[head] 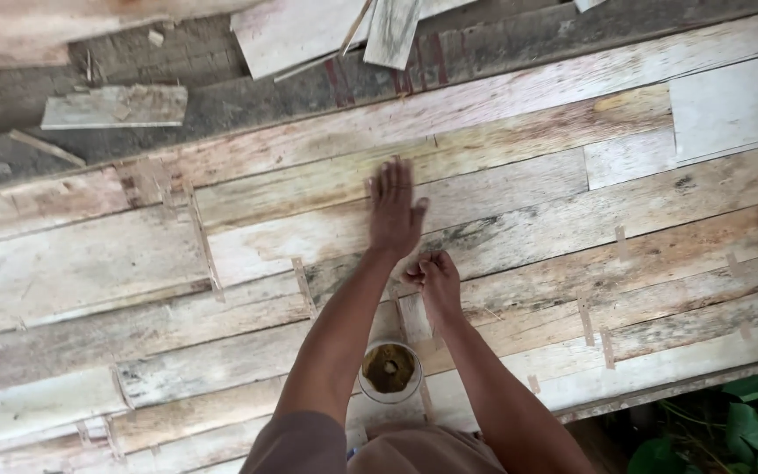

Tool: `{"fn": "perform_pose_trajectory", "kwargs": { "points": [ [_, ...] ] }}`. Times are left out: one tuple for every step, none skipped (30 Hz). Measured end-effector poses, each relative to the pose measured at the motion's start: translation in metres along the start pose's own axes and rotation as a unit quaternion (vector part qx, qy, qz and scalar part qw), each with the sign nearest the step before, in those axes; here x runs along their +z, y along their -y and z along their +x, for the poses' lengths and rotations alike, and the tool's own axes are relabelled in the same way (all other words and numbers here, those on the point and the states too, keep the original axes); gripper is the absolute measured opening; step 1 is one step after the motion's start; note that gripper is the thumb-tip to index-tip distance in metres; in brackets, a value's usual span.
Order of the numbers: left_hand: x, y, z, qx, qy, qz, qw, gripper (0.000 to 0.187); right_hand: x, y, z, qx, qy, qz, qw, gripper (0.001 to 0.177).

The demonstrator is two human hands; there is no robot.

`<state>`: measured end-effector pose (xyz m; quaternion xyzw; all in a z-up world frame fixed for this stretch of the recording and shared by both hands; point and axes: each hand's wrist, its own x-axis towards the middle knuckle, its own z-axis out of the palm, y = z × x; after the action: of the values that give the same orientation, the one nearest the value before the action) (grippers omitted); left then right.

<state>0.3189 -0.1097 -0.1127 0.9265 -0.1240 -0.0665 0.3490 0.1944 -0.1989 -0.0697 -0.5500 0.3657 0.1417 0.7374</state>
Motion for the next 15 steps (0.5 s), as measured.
{"fn": "perform_pose_trajectory", "kwargs": {
  "points": [
    [-0.007, 0.006, 0.003, 0.007, 0.000, 0.003, 1.000, 0.073, 0.004, 0.012, 0.002, -0.005, -0.001, 0.005, 1.000, 0.014],
    [-0.010, 0.010, -0.004, 0.003, -0.036, 0.083, 0.996, 0.071, 0.003, 0.020, -0.004, -0.107, -0.040, -0.214, 0.970, 0.016],
    [-0.013, 0.015, -0.011, -0.001, -0.071, 0.163, 0.984, 0.069, 0.003, 0.027, -0.008, -0.201, -0.074, -0.421, 0.881, 0.027],
    [-0.015, 0.015, -0.015, 0.001, -0.071, 0.165, 0.984, 0.069, 0.006, 0.032, -0.015, -0.202, -0.075, -0.419, 0.882, 0.027],
    [-0.016, 0.016, -0.017, 0.007, -0.023, 0.185, 0.983, 0.071, 0.010, 0.037, -0.020, -0.264, -0.034, -0.515, 0.815, 0.039],
    [-0.018, 0.017, -0.020, 0.012, 0.024, 0.204, 0.979, 0.074, 0.015, 0.042, -0.026, -0.322, 0.009, -0.601, 0.732, 0.052],
    [-0.023, 0.016, -0.022, 0.011, 0.023, 0.206, 0.978, 0.074, 0.014, 0.034, -0.027, -0.323, 0.010, -0.600, 0.732, 0.052],
    [-0.024, 0.015, -0.023, 0.026, 0.047, 0.207, 0.977, 0.074, 0.011, 0.028, -0.027, -0.285, 0.031, -0.671, 0.684, 0.055],
    [-0.026, 0.015, -0.024, 0.041, 0.071, 0.207, 0.975, 0.073, 0.010, 0.020, -0.025, -0.245, 0.052, -0.736, 0.629, 0.059],
    [-0.027, 0.012, -0.018, 0.037, 0.073, 0.205, 0.975, 0.073, 0.013, 0.023, -0.022, -0.243, 0.055, -0.738, 0.628, 0.059],
    [-0.028, 0.011, -0.012, 0.024, 0.098, 0.226, 0.969, 0.074, 0.017, 0.025, -0.018, -0.221, 0.054, -0.753, 0.617, 0.062],
    [-0.030, 0.011, -0.020, 0.000, 0.129, 0.246, 0.961, 0.075, 0.021, 0.020, -0.022, -0.196, 0.065, -0.768, 0.606, 0.067],
    [-0.028, 0.005, -0.020, -0.015, 0.137, 0.245, 0.960, 0.075, 0.014, 0.014, -0.022, -0.190, 0.081, -0.769, 0.604, 0.067],
    [-0.032, 0.004, -0.013, -0.029, 0.180, 0.240, 0.954, 0.076, 0.014, 0.010, -0.016, -0.182, 0.076, -0.771, 0.605, 0.071],
    [-0.038, 0.003, -0.008, -0.043, 0.223, 0.233, 0.946, 0.077, 0.015, 0.005, -0.013, -0.173, 0.071, -0.773, 0.606, 0.076]
  ]
}}
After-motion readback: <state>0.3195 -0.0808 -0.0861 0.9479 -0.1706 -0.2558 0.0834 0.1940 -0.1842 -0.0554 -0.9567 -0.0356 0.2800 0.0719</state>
